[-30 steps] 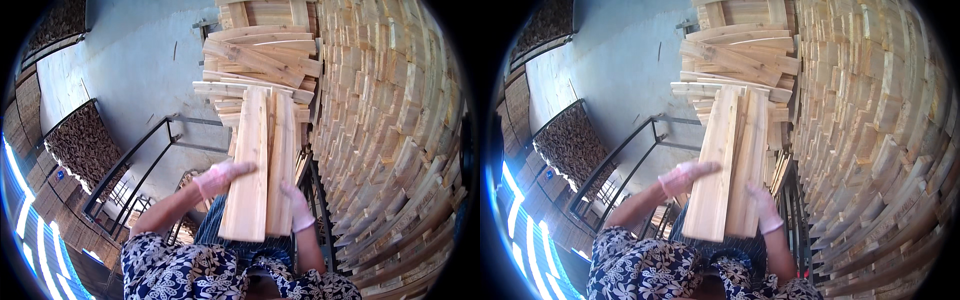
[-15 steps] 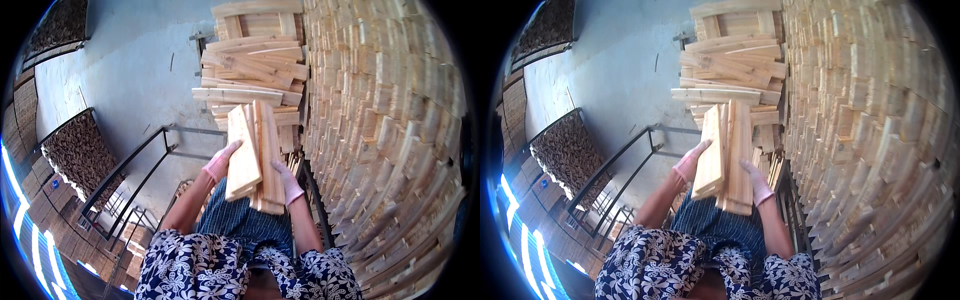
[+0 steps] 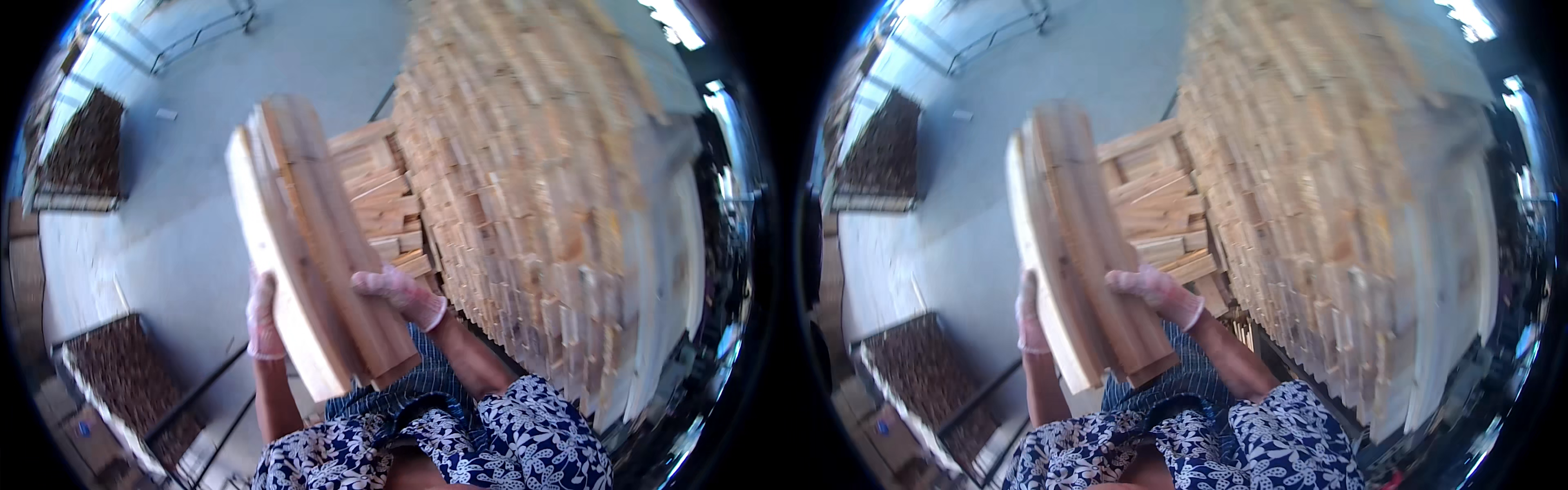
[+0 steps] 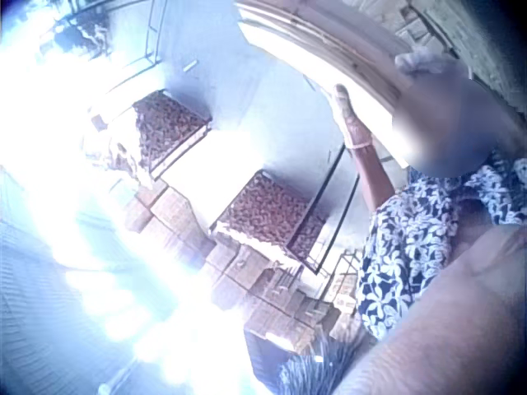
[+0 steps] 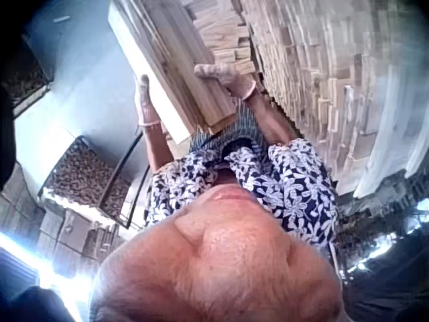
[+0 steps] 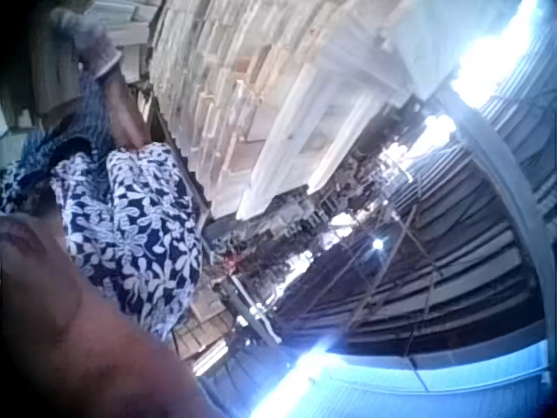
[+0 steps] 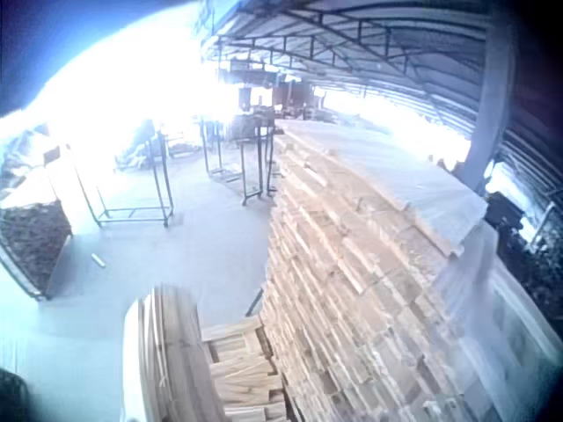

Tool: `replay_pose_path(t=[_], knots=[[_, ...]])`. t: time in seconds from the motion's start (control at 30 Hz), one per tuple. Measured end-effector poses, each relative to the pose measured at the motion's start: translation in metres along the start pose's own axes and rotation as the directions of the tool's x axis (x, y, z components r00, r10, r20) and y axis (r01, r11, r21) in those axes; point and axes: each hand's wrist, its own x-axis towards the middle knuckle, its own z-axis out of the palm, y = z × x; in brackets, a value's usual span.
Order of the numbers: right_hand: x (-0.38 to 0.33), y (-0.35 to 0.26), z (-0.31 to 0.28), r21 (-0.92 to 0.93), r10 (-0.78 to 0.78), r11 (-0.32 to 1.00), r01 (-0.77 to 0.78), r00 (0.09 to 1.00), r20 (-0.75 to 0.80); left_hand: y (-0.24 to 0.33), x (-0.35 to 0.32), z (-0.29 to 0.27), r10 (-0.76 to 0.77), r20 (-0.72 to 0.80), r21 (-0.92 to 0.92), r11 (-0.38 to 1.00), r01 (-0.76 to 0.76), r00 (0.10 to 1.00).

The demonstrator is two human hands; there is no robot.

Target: The person repeatedly picks up wooden planks from a large pile and stacks them onto a growing stack. The person uses both hands to lift and place the planks, occasionally adjusting their position to align them.

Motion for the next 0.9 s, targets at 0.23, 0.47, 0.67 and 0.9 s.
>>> replay_pose_path(t=[0.23, 0.47, 0.67, 0.9], knots=[[-0.108, -0.096, 0.058, -0.261, -0.416, 0.881, 0.393, 0.909, -0.035, 0.049, 0.008, 0.040, 0.310, 0.385, 0.059, 0.932, -0.359, 0.869], [-0.221, -0.070, 0.039, -0.489, -0.895, 0.442, 0.752, 0.334, -0.295, 0.037, -0.046, 0.250, 0.062, 0.683, 0.421, 0.781, -0.461, 0.728], [-0.308, -0.085, 0.034, -0.652, -0.753, 0.503, 0.568, -0.083, -0.653, -0.032, -0.041, 0.398, -0.171, 0.955, 0.263, 0.861, -0.435, 0.241], [-0.428, -0.070, -0.054, -0.652, -0.742, 0.604, -0.460, -0.026, -0.669, -0.121, -0.048, 0.536, -0.554, 0.814, 0.504, 0.525, -0.686, 0.174]])
